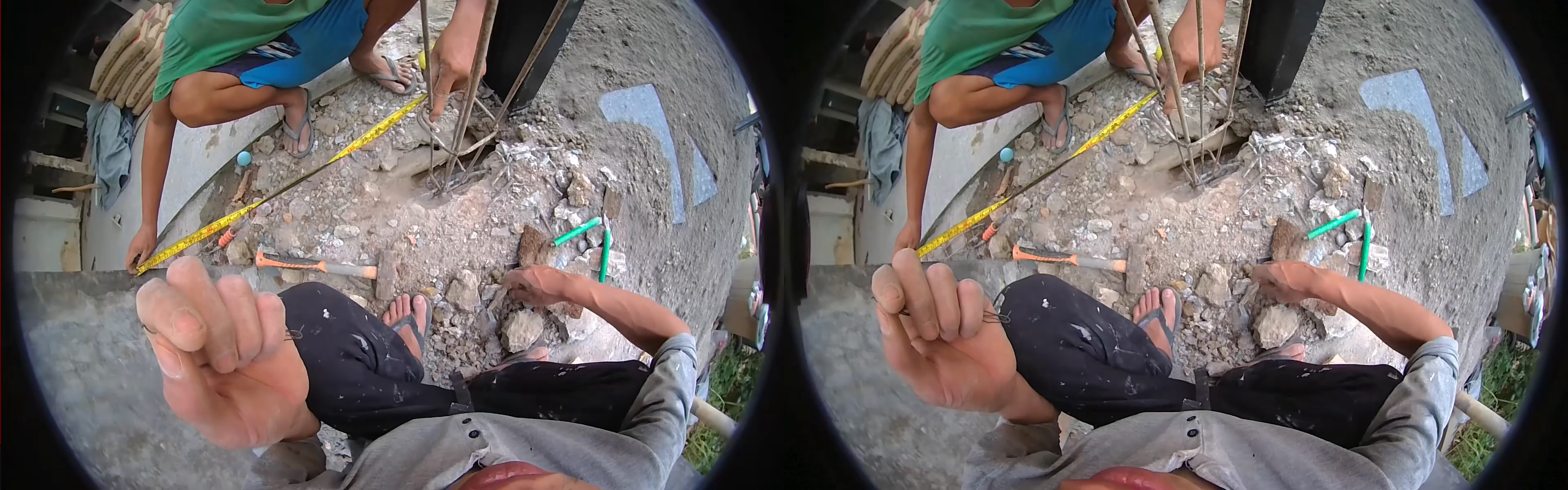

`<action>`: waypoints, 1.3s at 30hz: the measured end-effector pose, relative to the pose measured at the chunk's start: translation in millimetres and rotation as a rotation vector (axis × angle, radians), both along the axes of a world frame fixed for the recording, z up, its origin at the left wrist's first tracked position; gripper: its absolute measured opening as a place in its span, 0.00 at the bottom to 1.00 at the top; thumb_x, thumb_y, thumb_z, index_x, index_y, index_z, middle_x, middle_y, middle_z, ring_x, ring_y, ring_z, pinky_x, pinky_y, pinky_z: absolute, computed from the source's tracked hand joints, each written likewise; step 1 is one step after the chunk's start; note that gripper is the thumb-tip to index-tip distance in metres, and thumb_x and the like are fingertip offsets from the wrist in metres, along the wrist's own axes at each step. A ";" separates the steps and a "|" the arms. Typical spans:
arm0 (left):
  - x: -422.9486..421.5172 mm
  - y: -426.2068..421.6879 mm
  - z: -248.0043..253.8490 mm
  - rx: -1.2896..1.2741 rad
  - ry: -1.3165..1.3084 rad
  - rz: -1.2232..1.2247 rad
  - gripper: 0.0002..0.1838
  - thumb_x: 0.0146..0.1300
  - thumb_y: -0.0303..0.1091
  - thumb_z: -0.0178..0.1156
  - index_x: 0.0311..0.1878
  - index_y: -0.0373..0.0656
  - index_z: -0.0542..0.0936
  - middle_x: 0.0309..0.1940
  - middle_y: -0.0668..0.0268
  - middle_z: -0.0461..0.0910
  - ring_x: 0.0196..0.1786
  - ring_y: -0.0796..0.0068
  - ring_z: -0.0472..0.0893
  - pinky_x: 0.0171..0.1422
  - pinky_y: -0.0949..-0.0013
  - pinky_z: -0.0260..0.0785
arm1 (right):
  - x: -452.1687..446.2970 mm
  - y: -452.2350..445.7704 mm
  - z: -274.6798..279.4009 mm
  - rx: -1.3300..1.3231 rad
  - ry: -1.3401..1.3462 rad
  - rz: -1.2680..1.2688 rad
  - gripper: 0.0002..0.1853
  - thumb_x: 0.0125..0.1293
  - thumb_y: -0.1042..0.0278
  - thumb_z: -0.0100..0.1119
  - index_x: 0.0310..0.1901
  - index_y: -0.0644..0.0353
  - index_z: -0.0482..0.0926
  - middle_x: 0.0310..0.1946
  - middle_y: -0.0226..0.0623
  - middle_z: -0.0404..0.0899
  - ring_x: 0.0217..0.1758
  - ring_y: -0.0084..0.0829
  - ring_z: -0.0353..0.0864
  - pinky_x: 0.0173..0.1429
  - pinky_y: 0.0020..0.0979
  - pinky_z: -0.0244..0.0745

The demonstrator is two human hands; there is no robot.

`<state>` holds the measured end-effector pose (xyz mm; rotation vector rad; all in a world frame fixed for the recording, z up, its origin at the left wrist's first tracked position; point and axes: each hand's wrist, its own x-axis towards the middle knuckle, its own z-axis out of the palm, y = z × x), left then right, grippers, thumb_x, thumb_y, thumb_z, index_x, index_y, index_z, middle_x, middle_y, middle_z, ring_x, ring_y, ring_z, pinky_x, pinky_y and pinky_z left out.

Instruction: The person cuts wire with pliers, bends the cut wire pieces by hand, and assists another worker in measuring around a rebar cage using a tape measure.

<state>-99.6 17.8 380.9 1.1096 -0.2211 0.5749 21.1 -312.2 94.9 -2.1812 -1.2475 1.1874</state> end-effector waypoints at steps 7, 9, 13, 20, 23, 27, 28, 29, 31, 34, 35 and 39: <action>0.5 0.4 -0.8 -0.016 -0.001 -0.023 0.08 0.73 0.33 0.50 0.38 0.45 0.63 0.28 0.74 0.57 0.26 0.85 0.56 0.28 0.78 0.52 | 78.5 41.9 142.6 0.480 -0.112 -0.755 0.27 0.67 0.64 0.63 0.65 0.60 0.66 0.45 0.35 0.77 0.44 0.24 0.79 0.46 0.29 0.78; 1.3 -1.7 -0.1 -0.021 0.010 0.002 0.08 0.74 0.32 0.50 0.38 0.45 0.63 0.28 0.73 0.57 0.25 0.85 0.55 0.28 0.78 0.52 | 98.0 49.8 171.8 0.615 -0.190 -0.821 0.36 0.62 0.59 0.69 0.67 0.59 0.63 0.48 0.39 0.76 0.47 0.28 0.80 0.50 0.30 0.79; 2.3 -4.4 0.9 0.005 0.008 -0.019 0.08 0.74 0.32 0.49 0.38 0.45 0.63 0.27 0.73 0.57 0.25 0.85 0.55 0.28 0.78 0.52 | 126.2 68.0 190.3 0.702 -0.607 -0.601 0.37 0.61 0.58 0.71 0.67 0.60 0.64 0.51 0.42 0.76 0.50 0.32 0.81 0.51 0.31 0.80; 2.8 -5.5 1.8 0.017 0.004 -0.035 0.08 0.74 0.33 0.48 0.38 0.44 0.62 0.27 0.73 0.57 0.25 0.85 0.55 0.27 0.78 0.50 | 126.2 87.3 179.0 0.673 -0.339 -0.594 0.21 0.64 0.66 0.66 0.55 0.66 0.74 0.48 0.40 0.80 0.54 0.31 0.80 0.54 0.32 0.77; 4.5 -6.7 1.1 0.014 0.014 -0.029 0.08 0.74 0.33 0.48 0.38 0.44 0.63 0.27 0.73 0.57 0.24 0.85 0.54 0.27 0.78 0.50 | 129.2 93.1 159.1 0.644 -0.400 -0.552 0.20 0.61 0.67 0.68 0.52 0.64 0.74 0.47 0.40 0.80 0.49 0.33 0.79 0.47 0.32 0.75; 5.0 -8.5 0.7 0.014 0.009 -0.023 0.08 0.75 0.33 0.48 0.39 0.43 0.63 0.27 0.73 0.57 0.25 0.85 0.54 0.27 0.78 0.50 | 128.5 98.4 142.0 0.568 -0.404 -0.539 0.18 0.58 0.67 0.70 0.48 0.60 0.74 0.45 0.37 0.78 0.45 0.33 0.76 0.47 0.33 0.74; 5.2 -8.2 0.5 0.014 0.009 -0.023 0.08 0.75 0.33 0.48 0.39 0.43 0.63 0.27 0.73 0.57 0.25 0.85 0.54 0.27 0.78 0.50 | 127.7 99.8 141.0 0.568 -0.404 -0.539 0.18 0.58 0.67 0.70 0.48 0.60 0.74 0.45 0.37 0.78 0.45 0.33 0.76 0.47 0.33 0.74; 5.4 -7.6 0.1 0.017 0.002 -0.025 0.08 0.75 0.33 0.48 0.39 0.43 0.63 0.27 0.73 0.57 0.25 0.85 0.54 0.27 0.78 0.50 | 126.2 101.0 140.2 0.526 -0.433 -0.549 0.18 0.58 0.66 0.70 0.47 0.59 0.74 0.45 0.36 0.77 0.46 0.33 0.75 0.48 0.33 0.74; 5.0 -6.1 -0.1 0.024 0.001 -0.025 0.07 0.75 0.33 0.48 0.39 0.43 0.64 0.27 0.73 0.57 0.25 0.85 0.54 0.27 0.78 0.50 | 124.5 102.6 140.1 0.486 -0.455 -0.559 0.18 0.58 0.66 0.70 0.46 0.58 0.74 0.46 0.36 0.77 0.47 0.34 0.74 0.49 0.34 0.74; 4.0 -4.2 0.1 0.041 0.002 -0.032 0.07 0.75 0.33 0.48 0.40 0.43 0.64 0.27 0.73 0.57 0.25 0.85 0.55 0.27 0.78 0.50 | 126.5 103.9 136.4 0.397 -0.415 -0.582 0.18 0.58 0.65 0.71 0.46 0.58 0.74 0.47 0.36 0.76 0.52 0.36 0.73 0.55 0.36 0.72; 3.5 -3.9 0.0 0.039 0.004 -0.024 0.07 0.75 0.33 0.48 0.40 0.43 0.64 0.27 0.73 0.57 0.25 0.86 0.55 0.27 0.78 0.51 | 128.5 103.5 128.3 0.527 -0.512 -0.525 0.18 0.58 0.64 0.71 0.46 0.58 0.74 0.47 0.36 0.77 0.53 0.38 0.73 0.57 0.37 0.71; 3.3 -3.4 -0.5 0.029 0.008 -0.008 0.07 0.75 0.34 0.48 0.39 0.44 0.64 0.27 0.73 0.57 0.24 0.86 0.55 0.26 0.79 0.51 | 133.4 99.0 117.3 0.638 -0.554 -0.453 0.19 0.58 0.61 0.71 0.46 0.59 0.73 0.48 0.37 0.77 0.55 0.41 0.73 0.63 0.40 0.67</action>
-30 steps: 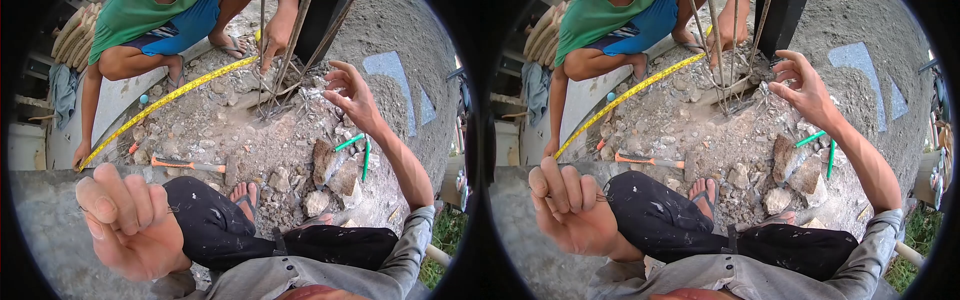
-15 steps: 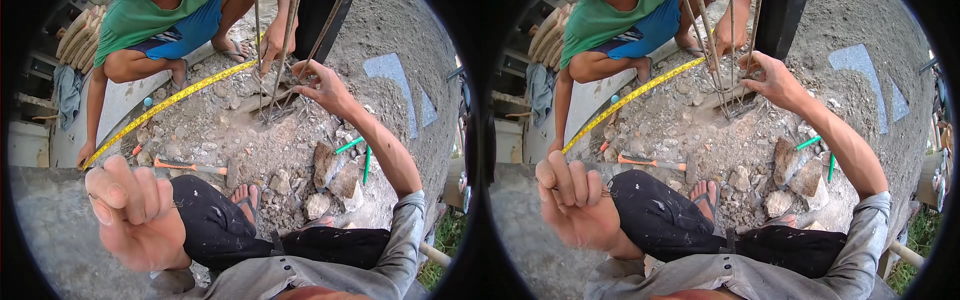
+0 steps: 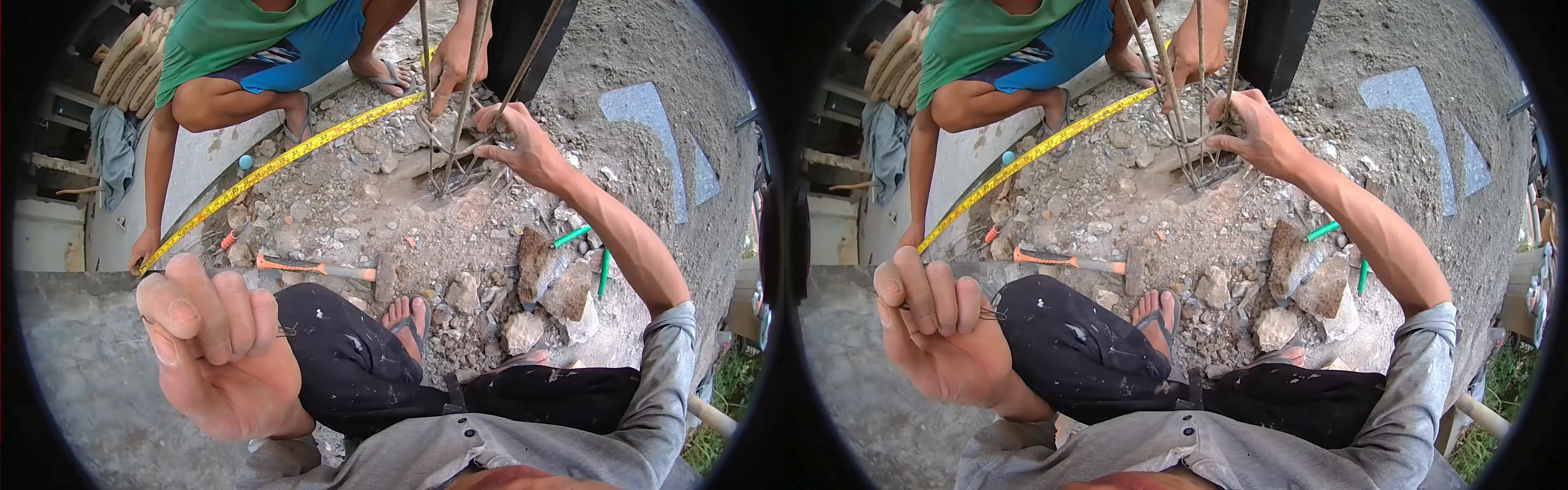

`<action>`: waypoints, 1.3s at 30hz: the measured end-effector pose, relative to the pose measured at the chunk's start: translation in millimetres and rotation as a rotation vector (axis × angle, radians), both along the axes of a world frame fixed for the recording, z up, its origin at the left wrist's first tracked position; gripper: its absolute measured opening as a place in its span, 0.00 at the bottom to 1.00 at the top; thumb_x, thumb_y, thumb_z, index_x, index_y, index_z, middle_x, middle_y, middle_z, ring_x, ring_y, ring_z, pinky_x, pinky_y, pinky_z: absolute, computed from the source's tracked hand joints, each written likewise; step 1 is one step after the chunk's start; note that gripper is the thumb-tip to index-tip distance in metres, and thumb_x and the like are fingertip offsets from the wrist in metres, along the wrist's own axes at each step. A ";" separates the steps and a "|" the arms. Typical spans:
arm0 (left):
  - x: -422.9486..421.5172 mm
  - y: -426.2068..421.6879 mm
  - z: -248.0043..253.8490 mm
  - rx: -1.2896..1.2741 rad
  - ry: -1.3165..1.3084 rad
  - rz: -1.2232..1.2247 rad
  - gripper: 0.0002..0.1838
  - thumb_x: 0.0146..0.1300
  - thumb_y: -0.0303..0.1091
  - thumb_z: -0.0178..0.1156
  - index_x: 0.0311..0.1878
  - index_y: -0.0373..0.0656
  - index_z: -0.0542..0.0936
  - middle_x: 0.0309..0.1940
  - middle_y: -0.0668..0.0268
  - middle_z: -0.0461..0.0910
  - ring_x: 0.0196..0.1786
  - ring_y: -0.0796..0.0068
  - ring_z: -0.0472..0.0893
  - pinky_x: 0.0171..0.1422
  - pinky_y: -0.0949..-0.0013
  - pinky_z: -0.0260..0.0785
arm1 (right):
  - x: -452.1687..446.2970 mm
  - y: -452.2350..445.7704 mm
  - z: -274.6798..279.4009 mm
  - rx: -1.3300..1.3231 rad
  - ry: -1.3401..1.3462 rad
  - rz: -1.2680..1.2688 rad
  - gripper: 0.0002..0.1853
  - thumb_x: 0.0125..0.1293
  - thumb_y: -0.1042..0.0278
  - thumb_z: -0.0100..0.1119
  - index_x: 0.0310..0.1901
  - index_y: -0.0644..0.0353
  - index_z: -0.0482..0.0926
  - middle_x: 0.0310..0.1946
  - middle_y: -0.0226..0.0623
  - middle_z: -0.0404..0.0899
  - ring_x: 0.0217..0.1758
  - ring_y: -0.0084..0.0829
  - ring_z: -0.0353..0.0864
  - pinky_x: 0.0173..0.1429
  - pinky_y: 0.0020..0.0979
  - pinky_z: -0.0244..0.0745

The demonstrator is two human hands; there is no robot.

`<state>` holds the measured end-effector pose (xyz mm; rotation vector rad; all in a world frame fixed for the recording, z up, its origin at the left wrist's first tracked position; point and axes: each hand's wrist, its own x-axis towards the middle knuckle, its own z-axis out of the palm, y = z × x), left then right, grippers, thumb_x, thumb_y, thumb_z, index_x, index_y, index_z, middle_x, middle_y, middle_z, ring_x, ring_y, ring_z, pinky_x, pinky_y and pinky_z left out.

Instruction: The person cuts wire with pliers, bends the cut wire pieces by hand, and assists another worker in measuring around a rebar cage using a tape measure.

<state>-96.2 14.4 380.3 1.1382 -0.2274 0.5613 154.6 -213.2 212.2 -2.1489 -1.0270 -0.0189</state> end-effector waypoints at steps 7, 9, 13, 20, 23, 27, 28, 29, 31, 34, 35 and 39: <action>1.8 2.9 -1.2 0.024 0.008 -0.028 0.07 0.75 0.34 0.47 0.40 0.44 0.65 0.28 0.73 0.57 0.25 0.85 0.55 0.28 0.78 0.52 | 12.4 -3.5 -11.7 0.050 0.186 0.071 0.19 0.60 0.57 0.70 0.45 0.60 0.74 0.43 0.37 0.78 0.47 0.34 0.76 0.50 0.35 0.72; 1.1 2.4 0.4 0.004 0.013 -0.021 0.07 0.76 0.34 0.46 0.41 0.44 0.65 0.27 0.73 0.57 0.25 0.85 0.56 0.28 0.78 0.52 | 15.0 -3.6 -15.8 0.008 0.144 0.086 0.17 0.61 0.58 0.68 0.42 0.58 0.73 0.45 0.31 0.79 0.45 0.30 0.77 0.47 0.31 0.70; 2.6 -2.3 2.1 0.038 0.081 -0.068 0.07 0.74 0.33 0.47 0.40 0.40 0.68 0.26 0.70 0.61 0.24 0.83 0.59 0.28 0.76 0.54 | 11.6 0.2 -19.7 0.064 0.079 0.077 0.16 0.63 0.60 0.68 0.42 0.60 0.72 0.38 0.33 0.76 0.37 0.30 0.71 0.42 0.31 0.68; 11.7 -70.0 -12.3 0.130 0.125 -0.291 0.05 0.57 0.23 0.58 0.27 0.31 0.76 0.17 0.59 0.77 0.18 0.75 0.74 0.23 0.69 0.63 | 17.1 2.4 -36.5 0.132 0.195 0.122 0.12 0.63 0.69 0.67 0.39 0.59 0.70 0.36 0.27 0.71 0.37 0.20 0.68 0.41 0.24 0.63; 13.2 -73.7 -13.3 0.158 0.150 -0.366 0.05 0.58 0.23 0.59 0.30 0.31 0.76 0.17 0.59 0.76 0.20 0.73 0.75 0.24 0.68 0.64 | 15.1 2.3 -29.2 0.136 0.086 0.140 0.13 0.64 0.66 0.67 0.39 0.60 0.71 0.39 0.27 0.72 0.37 0.20 0.67 0.41 0.23 0.64; 11.8 -76.7 -15.9 0.348 0.133 -0.276 0.05 0.60 0.24 0.59 0.34 0.32 0.76 0.20 0.60 0.75 0.22 0.75 0.75 0.25 0.69 0.63 | 17.6 2.3 -34.6 0.118 0.115 0.135 0.15 0.64 0.62 0.68 0.40 0.60 0.71 0.39 0.28 0.73 0.35 0.19 0.66 0.38 0.23 0.64; 11.5 -76.7 -15.8 0.358 0.138 -0.296 0.05 0.60 0.25 0.59 0.34 0.32 0.77 0.21 0.60 0.75 0.22 0.75 0.74 0.25 0.70 0.63 | 17.5 2.4 -33.4 0.137 0.108 0.137 0.16 0.64 0.61 0.68 0.40 0.60 0.71 0.39 0.28 0.73 0.34 0.18 0.66 0.37 0.23 0.64; 11.6 -76.4 -15.2 0.367 0.140 -0.321 0.04 0.61 0.25 0.59 0.35 0.33 0.77 0.21 0.61 0.75 0.22 0.76 0.74 0.25 0.70 0.62 | 18.0 2.8 -31.8 0.130 0.099 0.123 0.16 0.64 0.61 0.68 0.40 0.60 0.71 0.39 0.28 0.73 0.34 0.18 0.66 0.37 0.23 0.64; 12.6 -77.1 -14.7 0.370 0.147 -0.373 0.04 0.61 0.26 0.58 0.35 0.34 0.77 0.22 0.62 0.76 0.22 0.77 0.73 0.25 0.71 0.62 | 17.3 1.5 -30.5 0.086 0.028 0.122 0.17 0.63 0.60 0.68 0.40 0.61 0.71 0.39 0.27 0.73 0.32 0.18 0.65 0.35 0.23 0.63; 14.6 -76.2 -10.4 0.387 0.174 -0.445 0.04 0.63 0.26 0.58 0.37 0.35 0.78 0.24 0.64 0.76 0.23 0.78 0.72 0.26 0.72 0.61 | 19.1 -0.7 -32.8 0.089 0.072 0.111 0.17 0.63 0.59 0.69 0.40 0.61 0.72 0.38 0.29 0.74 0.31 0.20 0.66 0.35 0.24 0.66; 15.8 -74.9 -9.4 0.394 0.193 -0.468 0.04 0.63 0.27 0.58 0.37 0.35 0.78 0.24 0.64 0.76 0.23 0.78 0.71 0.26 0.72 0.60 | 18.3 0.7 -31.5 0.114 0.073 0.129 0.17 0.63 0.59 0.69 0.40 0.60 0.72 0.38 0.29 0.74 0.32 0.21 0.67 0.35 0.25 0.67; 15.9 -59.0 3.0 0.347 0.360 -0.489 0.06 0.65 0.29 0.58 0.35 0.36 0.78 0.25 0.66 0.75 0.23 0.82 0.68 0.24 0.74 0.56 | 17.2 -3.6 -30.5 0.088 0.038 0.118 0.19 0.62 0.55 0.68 0.42 0.59 0.72 0.38 0.33 0.75 0.35 0.27 0.73 0.39 0.29 0.71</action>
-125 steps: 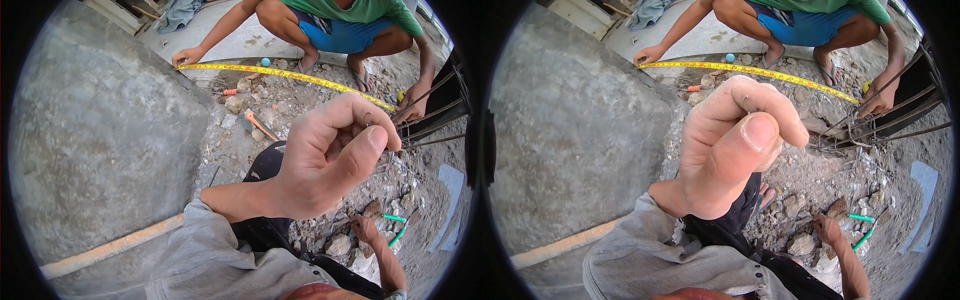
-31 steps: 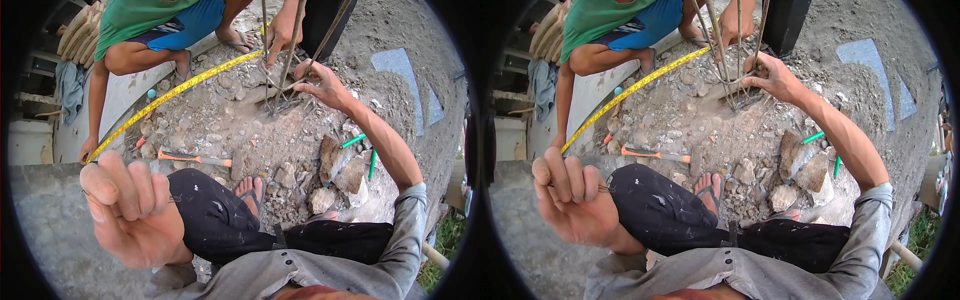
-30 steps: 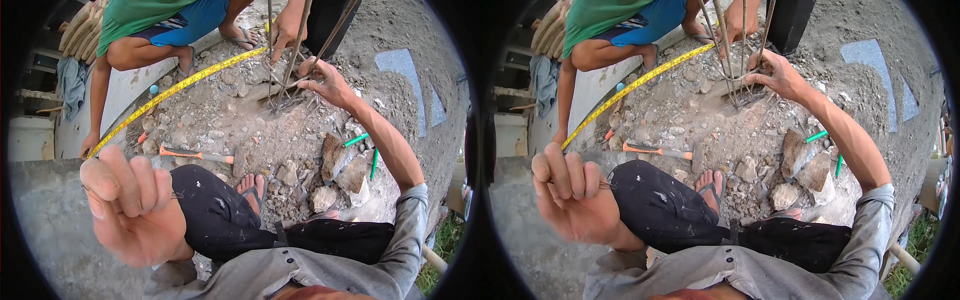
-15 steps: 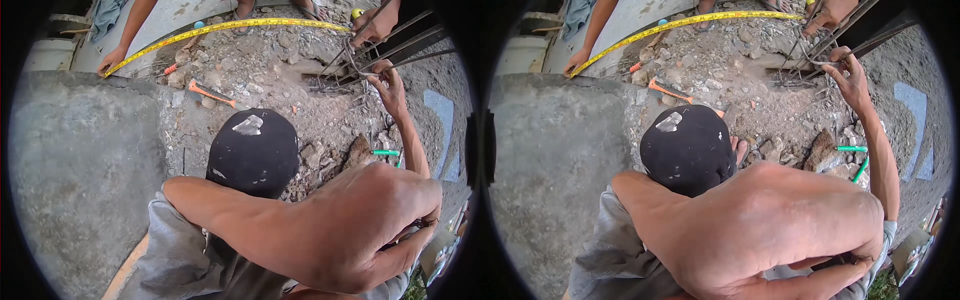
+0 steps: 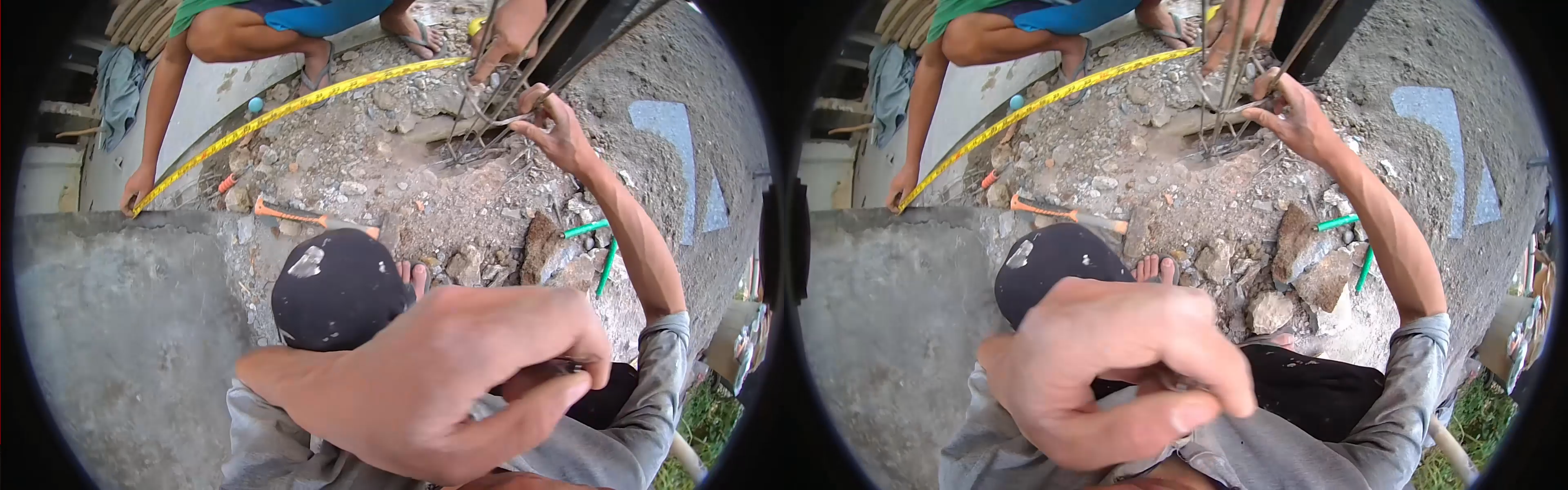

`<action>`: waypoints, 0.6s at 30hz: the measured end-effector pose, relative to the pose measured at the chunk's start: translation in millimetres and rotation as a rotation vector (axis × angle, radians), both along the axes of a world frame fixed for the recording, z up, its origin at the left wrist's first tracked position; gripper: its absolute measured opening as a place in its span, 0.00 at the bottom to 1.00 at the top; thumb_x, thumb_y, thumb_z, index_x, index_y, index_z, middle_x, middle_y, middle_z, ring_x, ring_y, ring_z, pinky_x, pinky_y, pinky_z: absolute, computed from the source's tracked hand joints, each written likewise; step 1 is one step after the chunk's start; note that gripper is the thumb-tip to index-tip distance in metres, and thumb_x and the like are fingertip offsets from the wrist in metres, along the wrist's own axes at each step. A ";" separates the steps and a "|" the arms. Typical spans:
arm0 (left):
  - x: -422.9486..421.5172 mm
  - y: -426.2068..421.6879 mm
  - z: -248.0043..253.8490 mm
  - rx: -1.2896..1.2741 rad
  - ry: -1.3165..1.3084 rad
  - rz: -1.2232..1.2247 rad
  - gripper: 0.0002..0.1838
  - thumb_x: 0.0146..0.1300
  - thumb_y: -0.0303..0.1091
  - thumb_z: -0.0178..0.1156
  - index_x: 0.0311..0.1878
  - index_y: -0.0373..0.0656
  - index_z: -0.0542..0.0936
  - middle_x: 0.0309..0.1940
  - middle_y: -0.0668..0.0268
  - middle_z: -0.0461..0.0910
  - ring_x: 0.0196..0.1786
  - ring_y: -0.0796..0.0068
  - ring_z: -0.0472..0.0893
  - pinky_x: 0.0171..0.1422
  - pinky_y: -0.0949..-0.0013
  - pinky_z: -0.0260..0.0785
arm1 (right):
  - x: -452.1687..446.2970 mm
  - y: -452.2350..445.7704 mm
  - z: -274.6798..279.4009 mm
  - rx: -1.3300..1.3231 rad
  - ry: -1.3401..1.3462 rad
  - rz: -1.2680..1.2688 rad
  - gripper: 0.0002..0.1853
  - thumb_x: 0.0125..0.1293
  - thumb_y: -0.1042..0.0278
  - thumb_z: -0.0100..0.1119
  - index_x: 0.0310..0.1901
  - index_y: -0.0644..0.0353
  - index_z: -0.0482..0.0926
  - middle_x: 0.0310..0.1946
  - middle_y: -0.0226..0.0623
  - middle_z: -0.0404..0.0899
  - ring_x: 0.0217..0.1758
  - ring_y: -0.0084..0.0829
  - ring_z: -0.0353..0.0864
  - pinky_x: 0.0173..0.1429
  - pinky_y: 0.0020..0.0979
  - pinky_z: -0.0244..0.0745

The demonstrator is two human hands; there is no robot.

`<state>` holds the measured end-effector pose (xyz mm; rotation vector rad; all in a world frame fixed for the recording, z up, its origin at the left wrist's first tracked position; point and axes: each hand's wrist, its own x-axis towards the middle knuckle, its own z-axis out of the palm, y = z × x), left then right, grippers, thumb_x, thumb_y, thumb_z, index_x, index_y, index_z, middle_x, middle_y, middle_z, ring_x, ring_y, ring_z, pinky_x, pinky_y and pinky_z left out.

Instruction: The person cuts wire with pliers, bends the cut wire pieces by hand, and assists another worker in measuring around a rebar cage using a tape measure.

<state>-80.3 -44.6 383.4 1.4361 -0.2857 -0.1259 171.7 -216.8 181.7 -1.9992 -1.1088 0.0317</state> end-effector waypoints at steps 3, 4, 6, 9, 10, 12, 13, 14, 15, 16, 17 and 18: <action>-4.1 18.7 1.5 -0.022 0.021 0.184 0.08 0.68 0.32 0.57 0.36 0.36 0.74 0.26 0.70 0.70 0.22 0.87 0.59 0.23 0.79 0.48 | -3.4 -4.1 6.5 -0.063 0.018 -0.026 0.20 0.62 0.53 0.68 0.43 0.59 0.72 0.39 0.35 0.75 0.38 0.32 0.74 0.42 0.33 0.72; -3.6 23.6 -1.3 -0.065 0.005 0.245 0.08 0.69 0.32 0.55 0.38 0.37 0.72 0.27 0.72 0.66 0.22 0.88 0.57 0.23 0.80 0.47 | -2.4 -4.3 4.4 -0.076 0.026 -0.034 0.21 0.62 0.53 0.68 0.44 0.59 0.71 0.39 0.36 0.74 0.39 0.33 0.74 0.43 0.33 0.72; -1.9 32.9 -6.3 -0.147 -0.057 0.321 0.08 0.72 0.33 0.52 0.42 0.38 0.69 0.27 0.74 0.60 0.22 0.89 0.53 0.24 0.82 0.46 | -5.0 -4.5 9.1 -0.015 0.057 -0.027 0.21 0.62 0.52 0.68 0.44 0.60 0.71 0.37 0.38 0.73 0.40 0.36 0.74 0.44 0.35 0.72; -4.7 37.5 -4.3 -0.193 -0.066 0.344 0.07 0.73 0.34 0.51 0.43 0.39 0.68 0.28 0.74 0.60 0.23 0.90 0.54 0.24 0.82 0.46 | -5.2 -7.1 13.0 -0.056 0.038 0.017 0.21 0.63 0.53 0.67 0.43 0.61 0.70 0.36 0.42 0.72 0.41 0.43 0.73 0.49 0.39 0.70; -5.2 36.7 -3.7 -0.192 -0.067 0.340 0.07 0.73 0.34 0.51 0.43 0.39 0.68 0.28 0.74 0.60 0.23 0.90 0.54 0.24 0.82 0.46 | -5.1 -7.6 12.9 -0.054 0.037 0.012 0.21 0.63 0.53 0.67 0.43 0.61 0.70 0.36 0.42 0.72 0.41 0.43 0.73 0.49 0.39 0.70; -6.4 34.9 -3.0 -0.159 -0.094 0.367 0.06 0.73 0.33 0.50 0.43 0.41 0.68 0.28 0.74 0.60 0.24 0.89 0.54 0.24 0.81 0.46 | -5.0 -8.6 9.0 -0.078 0.015 -0.004 0.19 0.64 0.56 0.67 0.42 0.58 0.69 0.40 0.34 0.71 0.42 0.33 0.73 0.44 0.34 0.70; -6.2 35.3 -3.0 -0.160 -0.090 0.366 0.06 0.73 0.33 0.50 0.43 0.41 0.68 0.28 0.74 0.60 0.24 0.89 0.54 0.24 0.81 0.46 | -4.1 -9.2 6.2 -0.025 -0.030 0.022 0.19 0.64 0.56 0.67 0.42 0.58 0.69 0.40 0.34 0.72 0.42 0.34 0.73 0.45 0.35 0.70; -5.5 36.6 -3.0 -0.169 -0.096 0.359 0.06 0.73 0.33 0.50 0.43 0.41 0.68 0.28 0.74 0.59 0.24 0.89 0.54 0.24 0.81 0.46 | -5.2 -8.5 8.0 -0.026 -0.027 0.021 0.19 0.64 0.56 0.67 0.42 0.58 0.69 0.40 0.34 0.72 0.42 0.34 0.73 0.45 0.35 0.70; -5.5 37.3 -3.3 -0.177 -0.101 0.351 0.06 0.73 0.33 0.50 0.43 0.41 0.67 0.28 0.74 0.59 0.24 0.89 0.53 0.24 0.81 0.46 | -6.2 -7.6 9.9 -0.019 -0.009 0.018 0.19 0.64 0.56 0.67 0.43 0.58 0.69 0.40 0.35 0.72 0.42 0.35 0.73 0.45 0.35 0.70; -6.0 36.9 -3.7 -0.176 -0.097 0.350 0.06 0.73 0.33 0.50 0.43 0.41 0.67 0.28 0.74 0.59 0.24 0.89 0.53 0.24 0.81 0.46 | -7.8 -6.9 12.3 -0.011 0.009 0.013 0.19 0.64 0.56 0.67 0.43 0.58 0.69 0.40 0.35 0.72 0.42 0.35 0.73 0.45 0.35 0.70; -6.3 36.4 -4.0 -0.181 -0.104 0.357 0.06 0.73 0.33 0.50 0.43 0.41 0.67 0.27 0.74 0.58 0.24 0.89 0.53 0.25 0.81 0.46 | -9.1 -7.4 15.1 -0.052 0.052 -0.001 0.19 0.64 0.56 0.66 0.44 0.59 0.69 0.41 0.35 0.73 0.43 0.35 0.74 0.46 0.36 0.71; -6.3 36.0 -4.2 -0.186 -0.108 0.363 0.06 0.73 0.33 0.50 0.43 0.41 0.67 0.27 0.74 0.58 0.24 0.88 0.53 0.25 0.81 0.46 | -8.0 -7.5 11.5 -0.052 0.060 -0.007 0.19 0.64 0.56 0.66 0.44 0.59 0.69 0.41 0.35 0.73 0.43 0.35 0.74 0.46 0.36 0.71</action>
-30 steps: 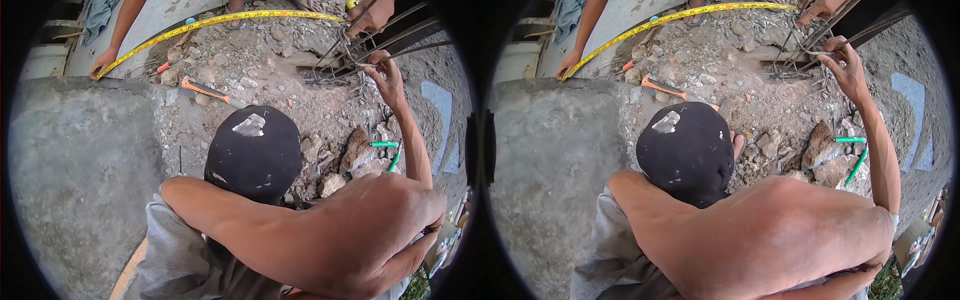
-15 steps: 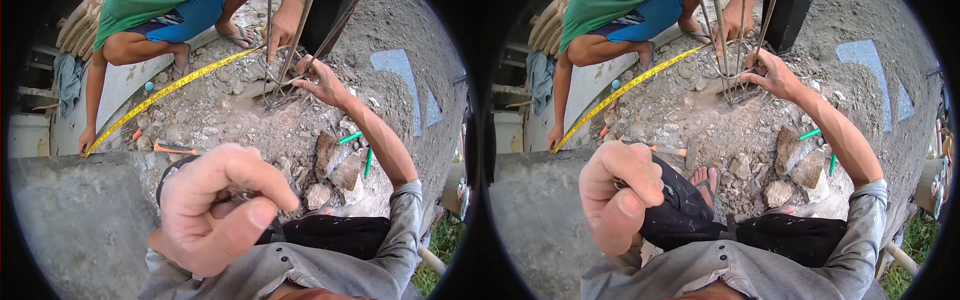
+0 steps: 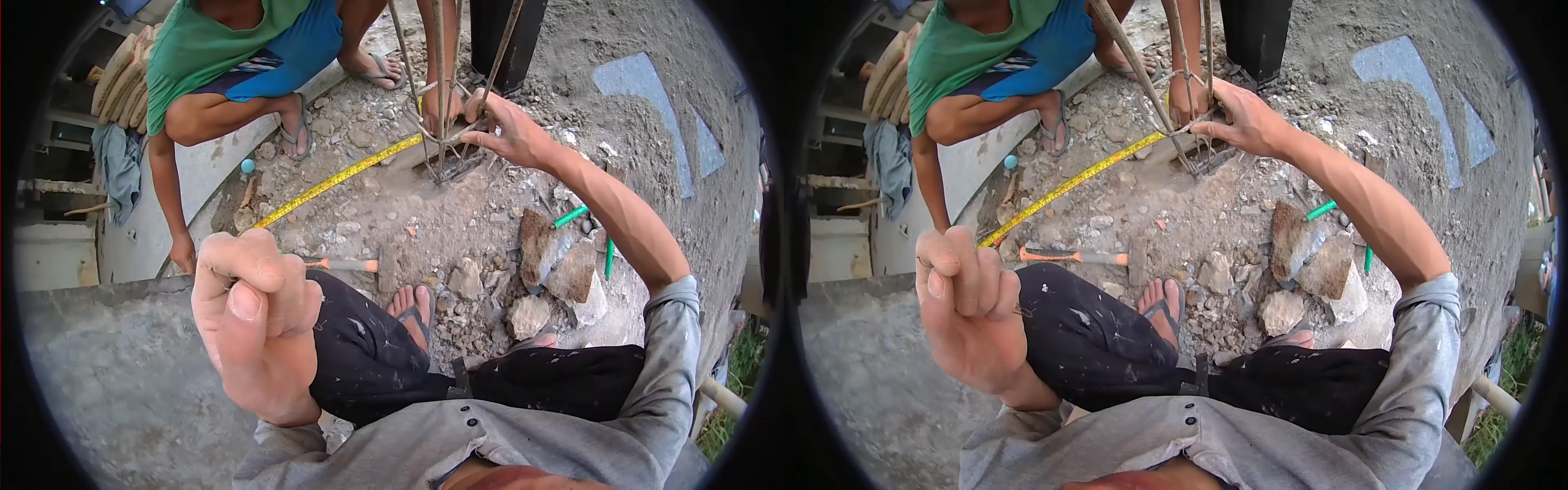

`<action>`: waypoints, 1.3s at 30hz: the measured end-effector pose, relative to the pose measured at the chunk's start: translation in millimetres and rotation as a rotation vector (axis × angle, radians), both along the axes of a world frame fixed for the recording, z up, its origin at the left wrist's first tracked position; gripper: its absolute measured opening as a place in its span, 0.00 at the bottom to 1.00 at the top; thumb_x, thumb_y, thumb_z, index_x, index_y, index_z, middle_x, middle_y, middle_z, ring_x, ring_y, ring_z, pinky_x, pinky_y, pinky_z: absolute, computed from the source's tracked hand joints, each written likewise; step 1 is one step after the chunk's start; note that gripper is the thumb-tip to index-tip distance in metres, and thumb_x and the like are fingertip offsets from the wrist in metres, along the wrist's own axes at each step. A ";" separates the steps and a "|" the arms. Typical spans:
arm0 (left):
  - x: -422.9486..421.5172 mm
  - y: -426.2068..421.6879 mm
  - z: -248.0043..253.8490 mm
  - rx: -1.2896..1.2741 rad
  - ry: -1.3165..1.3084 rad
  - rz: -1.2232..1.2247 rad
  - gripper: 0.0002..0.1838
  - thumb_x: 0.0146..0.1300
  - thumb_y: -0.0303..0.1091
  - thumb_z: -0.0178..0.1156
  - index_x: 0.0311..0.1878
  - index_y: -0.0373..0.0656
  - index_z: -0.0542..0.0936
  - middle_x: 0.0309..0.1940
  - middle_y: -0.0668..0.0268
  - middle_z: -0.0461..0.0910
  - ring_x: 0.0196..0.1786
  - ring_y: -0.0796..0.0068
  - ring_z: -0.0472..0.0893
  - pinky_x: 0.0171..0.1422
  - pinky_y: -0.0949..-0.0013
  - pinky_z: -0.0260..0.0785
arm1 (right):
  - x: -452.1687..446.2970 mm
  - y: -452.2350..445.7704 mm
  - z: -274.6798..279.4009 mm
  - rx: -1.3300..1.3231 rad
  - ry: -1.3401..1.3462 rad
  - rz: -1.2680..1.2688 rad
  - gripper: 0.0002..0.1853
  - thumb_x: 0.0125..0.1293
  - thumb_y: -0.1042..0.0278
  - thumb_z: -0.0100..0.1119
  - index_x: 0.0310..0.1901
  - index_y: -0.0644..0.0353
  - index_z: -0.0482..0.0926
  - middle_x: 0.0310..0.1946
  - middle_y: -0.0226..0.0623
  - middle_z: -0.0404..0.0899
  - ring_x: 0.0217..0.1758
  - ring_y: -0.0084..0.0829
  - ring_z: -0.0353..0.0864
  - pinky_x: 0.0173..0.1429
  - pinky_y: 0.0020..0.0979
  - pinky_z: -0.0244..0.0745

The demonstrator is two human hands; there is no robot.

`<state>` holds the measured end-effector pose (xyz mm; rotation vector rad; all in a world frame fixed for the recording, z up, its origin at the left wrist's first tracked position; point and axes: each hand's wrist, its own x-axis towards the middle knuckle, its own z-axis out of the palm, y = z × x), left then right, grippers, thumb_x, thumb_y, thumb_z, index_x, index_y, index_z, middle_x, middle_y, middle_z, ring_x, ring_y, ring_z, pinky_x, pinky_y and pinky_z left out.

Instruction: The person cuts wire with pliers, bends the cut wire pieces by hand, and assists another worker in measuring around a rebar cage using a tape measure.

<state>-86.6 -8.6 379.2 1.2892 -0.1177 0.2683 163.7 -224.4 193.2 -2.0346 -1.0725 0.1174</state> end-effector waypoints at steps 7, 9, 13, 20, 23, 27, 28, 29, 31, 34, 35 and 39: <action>1.0 0.9 -0.5 -0.033 -0.014 0.001 0.06 0.73 0.31 0.51 0.42 0.41 0.66 0.27 0.74 0.58 0.24 0.88 0.53 0.25 0.80 0.46 | 4.3 -0.1 -9.9 0.025 -0.120 0.002 0.20 0.65 0.54 0.65 0.45 0.57 0.68 0.43 0.35 0.74 0.45 0.34 0.74 0.46 0.35 0.72; 1.2 1.5 -0.6 -0.024 -0.021 0.013 0.06 0.73 0.32 0.51 0.42 0.41 0.65 0.27 0.74 0.58 0.24 0.89 0.53 0.25 0.80 0.46 | 4.6 0.0 -10.2 0.021 -0.112 0.001 0.20 0.65 0.54 0.65 0.45 0.57 0.67 0.43 0.35 0.73 0.45 0.34 0.74 0.46 0.35 0.72; 1.9 3.1 -1.2 -0.027 -0.029 -0.001 0.06 0.73 0.32 0.51 0.42 0.41 0.65 0.27 0.74 0.58 0.24 0.89 0.53 0.25 0.81 0.46 | 4.6 0.7 -11.3 0.064 -0.160 0.017 0.20 0.66 0.53 0.65 0.45 0.57 0.67 0.44 0.35 0.73 0.46 0.33 0.74 0.45 0.34 0.72; 1.8 4.6 -0.6 -0.026 -0.036 -0.017 0.06 0.73 0.32 0.50 0.41 0.42 0.65 0.27 0.74 0.58 0.24 0.89 0.53 0.25 0.81 0.46 | 2.3 0.3 -5.3 -0.004 -0.024 0.008 0.20 0.66 0.53 0.64 0.45 0.57 0.67 0.44 0.34 0.72 0.47 0.33 0.73 0.44 0.33 0.72; 1.2 4.2 -0.6 -0.026 -0.034 -0.014 0.06 0.73 0.32 0.50 0.41 0.42 0.65 0.27 0.74 0.58 0.24 0.89 0.53 0.25 0.81 0.46 | 2.0 0.7 -4.4 -0.003 -0.020 0.015 0.19 0.66 0.54 0.64 0.45 0.57 0.67 0.43 0.34 0.71 0.47 0.33 0.73 0.45 0.33 0.72; 0.9 3.3 -0.2 -0.022 -0.032 0.002 0.06 0.73 0.32 0.51 0.42 0.42 0.65 0.27 0.74 0.58 0.24 0.89 0.53 0.25 0.81 0.46 | 1.9 0.5 -4.3 -0.010 -0.014 0.015 0.19 0.67 0.54 0.64 0.45 0.57 0.66 0.43 0.34 0.71 0.47 0.33 0.73 0.45 0.33 0.72; 0.9 3.2 -0.1 -0.021 -0.032 0.003 0.06 0.73 0.32 0.51 0.42 0.42 0.65 0.27 0.74 0.58 0.24 0.89 0.53 0.25 0.81 0.46 | 1.7 0.7 -3.7 -0.003 -0.019 0.016 0.19 0.67 0.54 0.63 0.45 0.57 0.66 0.44 0.34 0.71 0.47 0.32 0.73 0.45 0.33 0.72; 0.7 3.1 0.0 -0.021 -0.028 0.008 0.06 0.73 0.32 0.51 0.41 0.42 0.65 0.27 0.74 0.58 0.24 0.89 0.53 0.25 0.81 0.46 | 2.2 0.9 -5.2 -0.001 -0.020 0.017 0.19 0.67 0.54 0.63 0.45 0.57 0.66 0.44 0.34 0.71 0.47 0.32 0.73 0.45 0.33 0.72; 0.7 3.4 -0.1 -0.019 -0.024 0.012 0.07 0.73 0.32 0.51 0.41 0.42 0.65 0.27 0.74 0.58 0.24 0.89 0.53 0.25 0.81 0.46 | 3.1 0.2 -9.2 0.015 -0.065 0.012 0.19 0.67 0.53 0.63 0.45 0.56 0.66 0.45 0.34 0.71 0.47 0.33 0.73 0.46 0.33 0.72; 0.8 3.7 -0.6 -0.020 -0.023 0.013 0.07 0.73 0.32 0.51 0.42 0.42 0.65 0.27 0.74 0.58 0.24 0.88 0.53 0.25 0.80 0.46 | 3.3 -1.2 -7.9 -0.045 0.043 0.010 0.20 0.67 0.51 0.62 0.45 0.56 0.66 0.45 0.34 0.71 0.48 0.33 0.73 0.46 0.33 0.72; 0.5 3.2 -0.6 -0.016 -0.022 0.025 0.07 0.73 0.32 0.51 0.42 0.41 0.65 0.27 0.74 0.58 0.24 0.88 0.53 0.25 0.80 0.46 | 3.4 -1.2 -7.9 -0.045 0.043 0.010 0.20 0.67 0.51 0.62 0.45 0.56 0.66 0.45 0.34 0.71 0.48 0.33 0.73 0.46 0.33 0.72; 0.5 3.2 -0.6 -0.009 -0.024 0.016 0.07 0.73 0.32 0.51 0.42 0.41 0.65 0.27 0.74 0.58 0.24 0.88 0.53 0.25 0.80 0.46 | 3.1 -0.7 -7.4 -0.045 0.033 0.008 0.20 0.67 0.50 0.62 0.45 0.56 0.66 0.45 0.34 0.71 0.48 0.33 0.73 0.47 0.34 0.72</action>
